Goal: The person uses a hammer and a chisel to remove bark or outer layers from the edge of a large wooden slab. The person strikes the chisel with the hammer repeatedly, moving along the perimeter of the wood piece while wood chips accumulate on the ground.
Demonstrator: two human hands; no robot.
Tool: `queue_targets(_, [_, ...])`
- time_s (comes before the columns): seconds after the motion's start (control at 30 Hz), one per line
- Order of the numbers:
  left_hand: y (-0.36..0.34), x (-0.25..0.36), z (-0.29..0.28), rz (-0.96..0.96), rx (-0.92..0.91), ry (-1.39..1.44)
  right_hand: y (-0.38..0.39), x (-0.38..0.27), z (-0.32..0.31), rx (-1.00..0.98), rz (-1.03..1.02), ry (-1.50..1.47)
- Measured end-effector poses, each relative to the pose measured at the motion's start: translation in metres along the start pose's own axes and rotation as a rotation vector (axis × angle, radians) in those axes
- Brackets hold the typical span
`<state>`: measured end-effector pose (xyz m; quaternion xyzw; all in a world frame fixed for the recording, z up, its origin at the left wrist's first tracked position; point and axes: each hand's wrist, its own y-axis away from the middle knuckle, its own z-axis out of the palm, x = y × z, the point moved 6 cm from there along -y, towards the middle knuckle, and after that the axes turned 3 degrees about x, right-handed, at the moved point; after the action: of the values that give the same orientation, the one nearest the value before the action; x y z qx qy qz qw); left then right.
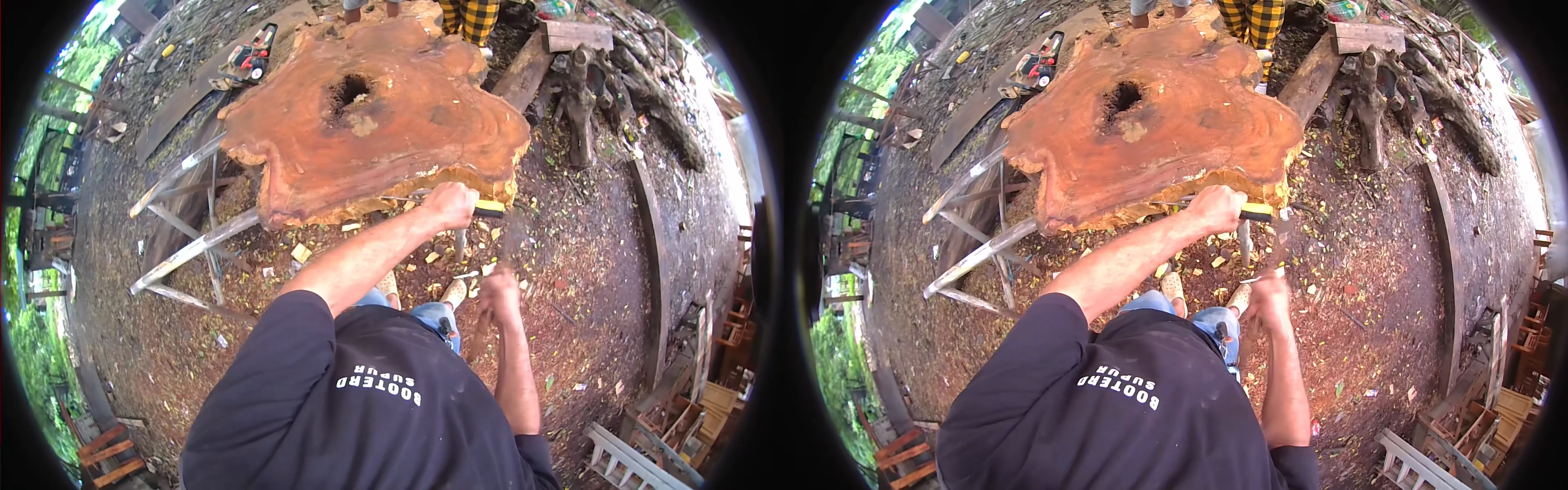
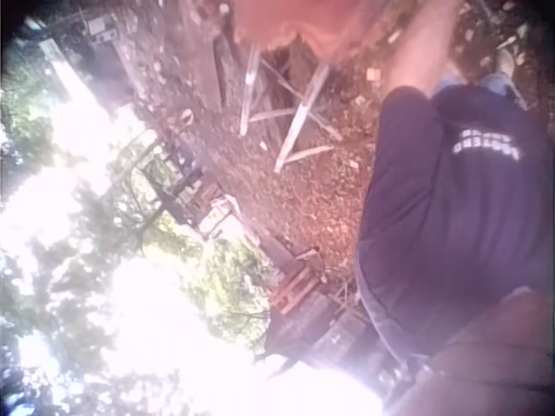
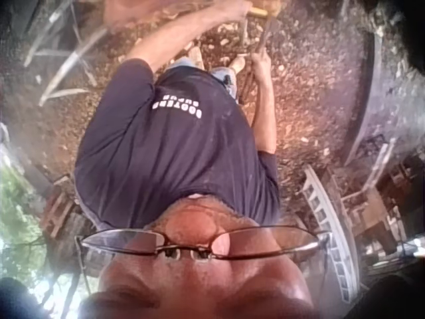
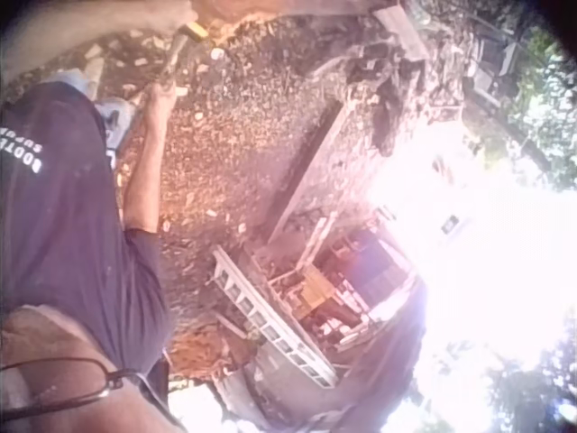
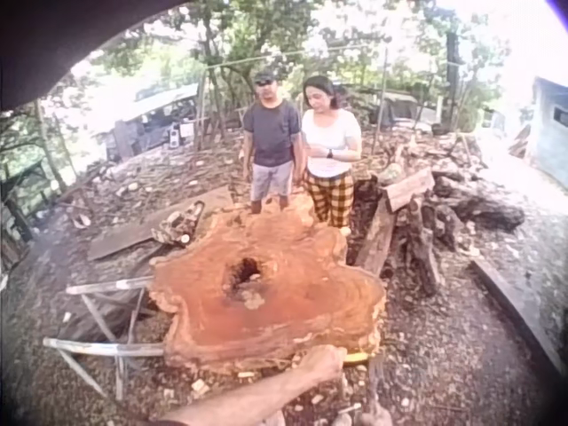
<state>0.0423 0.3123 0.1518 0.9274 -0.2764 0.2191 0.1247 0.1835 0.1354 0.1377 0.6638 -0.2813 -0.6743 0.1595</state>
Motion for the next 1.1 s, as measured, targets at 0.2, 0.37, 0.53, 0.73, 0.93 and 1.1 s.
queue_targets(0.2, [0.016,-0.004,-0.012,-0.018,0.043,0.005,-0.005,-0.004,-0.043,0.193,-0.057,-0.503])
queue_targets(0.37, [0.006,0.004,0.001,0.04,0.027,-0.002,-0.028,0.048,-0.037,0.254,-0.161,-0.353])
queue_targets(0.53, [0.028,-0.003,-0.002,0.069,0.093,-0.005,-0.003,0.028,-0.011,0.021,-0.028,-0.142])
queue_targets(0.73, [0.103,0.019,0.022,0.374,0.188,0.064,0.013,0.035,-0.048,0.215,-0.081,-0.322])
queue_targets(0.93, [0.087,0.048,0.041,0.417,0.038,0.071,0.021,0.063,-0.048,0.235,-0.039,-0.33])
queue_targets(1.1, [0.036,0.031,0.037,0.305,-0.024,-0.028,0.024,0.07,-0.051,0.243,-0.004,-0.34])
